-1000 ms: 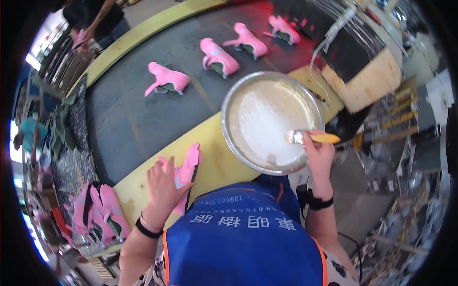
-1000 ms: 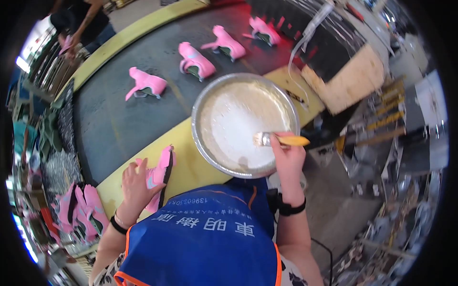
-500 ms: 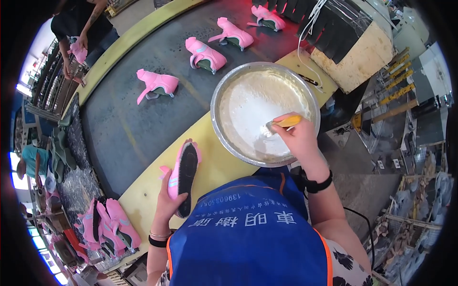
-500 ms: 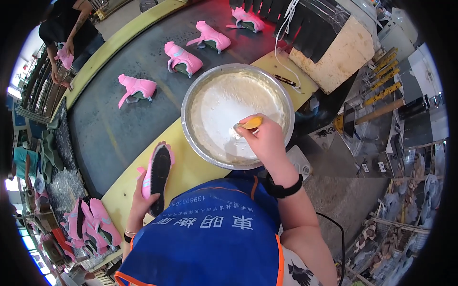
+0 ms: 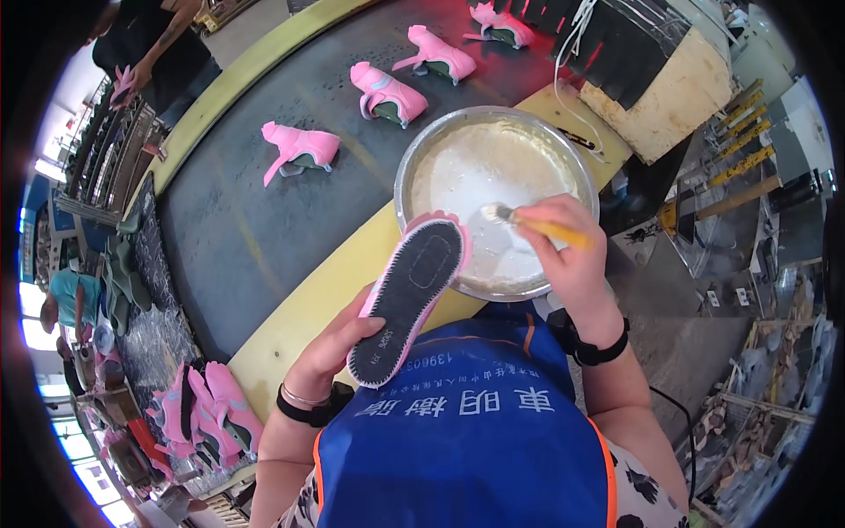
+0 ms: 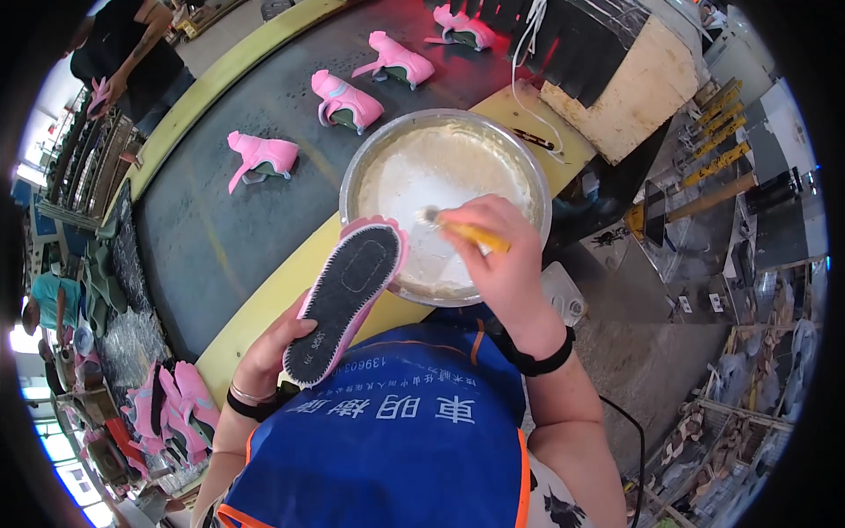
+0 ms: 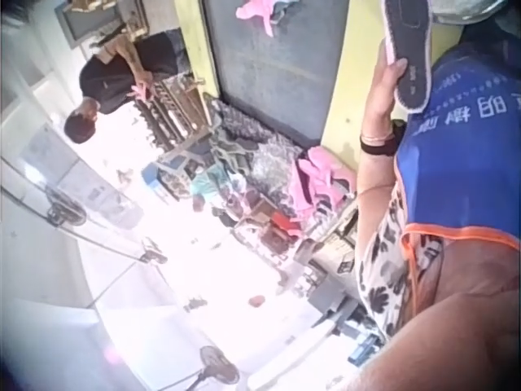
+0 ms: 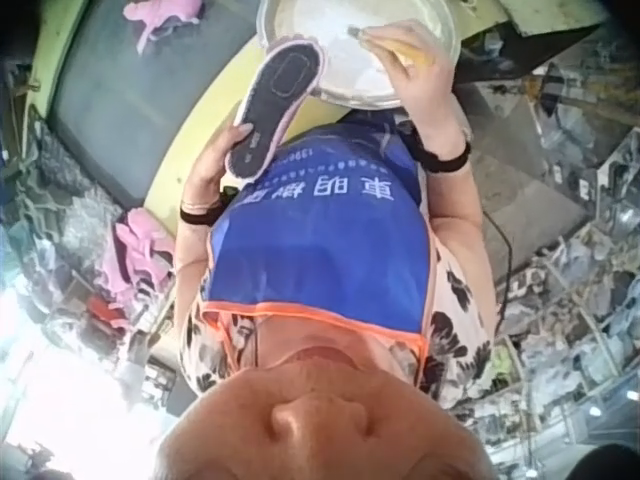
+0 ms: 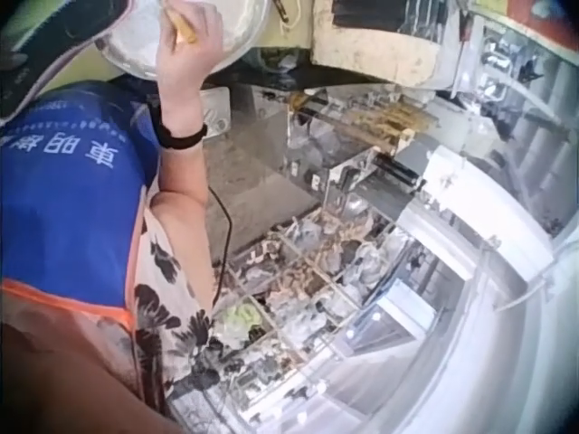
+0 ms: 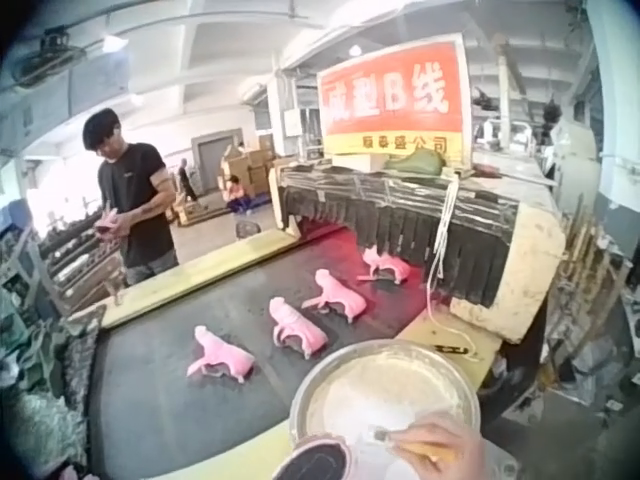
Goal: Applying glue to shoe soles using a brush in a manufacturing line.
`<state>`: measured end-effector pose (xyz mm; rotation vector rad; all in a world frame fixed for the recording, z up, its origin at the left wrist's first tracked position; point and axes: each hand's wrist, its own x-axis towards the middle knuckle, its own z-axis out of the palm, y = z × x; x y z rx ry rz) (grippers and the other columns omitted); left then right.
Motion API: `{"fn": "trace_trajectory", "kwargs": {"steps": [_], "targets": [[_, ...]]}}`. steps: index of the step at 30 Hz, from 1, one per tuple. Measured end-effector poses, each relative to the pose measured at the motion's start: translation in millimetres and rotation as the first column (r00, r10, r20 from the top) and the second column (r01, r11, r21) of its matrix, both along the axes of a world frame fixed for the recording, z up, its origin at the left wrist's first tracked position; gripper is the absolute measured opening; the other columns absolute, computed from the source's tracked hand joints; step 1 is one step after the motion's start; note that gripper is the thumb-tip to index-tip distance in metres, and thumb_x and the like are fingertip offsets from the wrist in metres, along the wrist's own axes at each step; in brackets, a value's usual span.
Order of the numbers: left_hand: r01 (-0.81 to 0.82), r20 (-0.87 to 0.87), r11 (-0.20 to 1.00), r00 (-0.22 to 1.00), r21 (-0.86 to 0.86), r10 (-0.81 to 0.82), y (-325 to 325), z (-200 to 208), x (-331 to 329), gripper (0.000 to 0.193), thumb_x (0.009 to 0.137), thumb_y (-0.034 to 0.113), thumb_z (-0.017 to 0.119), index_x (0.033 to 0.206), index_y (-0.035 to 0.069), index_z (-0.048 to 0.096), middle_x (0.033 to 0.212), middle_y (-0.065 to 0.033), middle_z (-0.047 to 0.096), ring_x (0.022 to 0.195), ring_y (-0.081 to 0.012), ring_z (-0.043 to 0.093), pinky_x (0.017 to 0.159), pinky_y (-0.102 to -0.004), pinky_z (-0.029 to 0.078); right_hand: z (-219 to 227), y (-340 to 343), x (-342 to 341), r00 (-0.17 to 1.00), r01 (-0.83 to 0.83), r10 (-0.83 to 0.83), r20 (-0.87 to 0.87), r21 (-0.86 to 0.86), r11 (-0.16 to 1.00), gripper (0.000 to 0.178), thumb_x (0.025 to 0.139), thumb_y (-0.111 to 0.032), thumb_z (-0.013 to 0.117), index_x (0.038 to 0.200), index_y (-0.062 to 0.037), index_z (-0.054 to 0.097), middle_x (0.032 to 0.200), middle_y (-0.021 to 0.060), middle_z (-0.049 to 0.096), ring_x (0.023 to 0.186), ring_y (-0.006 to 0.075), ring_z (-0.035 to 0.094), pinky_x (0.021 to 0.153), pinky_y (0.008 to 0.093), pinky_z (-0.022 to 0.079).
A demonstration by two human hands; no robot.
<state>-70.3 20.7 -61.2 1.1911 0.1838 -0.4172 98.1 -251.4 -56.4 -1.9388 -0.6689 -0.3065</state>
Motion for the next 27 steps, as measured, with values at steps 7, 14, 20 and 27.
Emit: {"fn": "trace_trajectory", "kwargs": {"steps": [7,14,20,27], "targets": [[0.144,0.018,0.990,0.989,0.005,-0.144,-13,12,22,0.077,0.090,0.031,0.057,0.151,-0.006,0.029,0.144,-0.0160,0.049,0.132,-0.0211,0.048,0.113,-0.0327,0.034,33,13,-15,0.867,-0.445,0.461,0.188,-0.122,0.887,0.025,0.074,-0.007,0.074,0.099,-0.0112,0.073,0.094,0.0032,0.067,0.085,0.0242,0.063,0.072,0.0337,0.054],[0.147,0.016,0.989,0.989,0.013,-0.148,-14,15,14,0.078,0.089,0.033,0.057,0.150,-0.007,0.031,0.143,-0.0164,0.050,0.132,-0.0215,0.048,0.112,-0.0331,0.034,10,15,-1,0.837,-0.514,0.526,0.149,-0.112,0.850,0.018,0.078,-0.009,0.073,0.096,-0.0102,0.071,0.092,0.0031,0.066,0.085,0.0236,0.063,0.072,0.0326,0.052],[0.115,0.036,0.993,0.993,0.003,-0.115,-8,8,4,0.078,0.089,0.032,0.056,0.151,-0.007,0.030,0.148,-0.0181,0.045,0.138,-0.0235,0.042,0.117,-0.0347,0.028,3,10,10,0.975,-0.214,0.207,-0.085,-0.079,0.974,0.013,0.080,-0.004,0.075,0.092,-0.0071,0.072,0.087,0.0065,0.065,0.082,0.0270,0.063,0.073,0.0348,0.050],[0.123,0.004,0.991,0.992,-0.054,-0.122,-9,7,2,0.079,0.087,0.032,0.057,0.150,-0.007,0.030,0.148,-0.0185,0.045,0.139,-0.0250,0.041,0.117,-0.0356,0.027,6,19,-5,0.884,-0.467,0.462,0.077,0.071,0.882,0.015,0.081,-0.003,0.075,0.094,-0.0069,0.071,0.087,0.0085,0.064,0.082,0.0273,0.063,0.074,0.0350,0.050]]}}
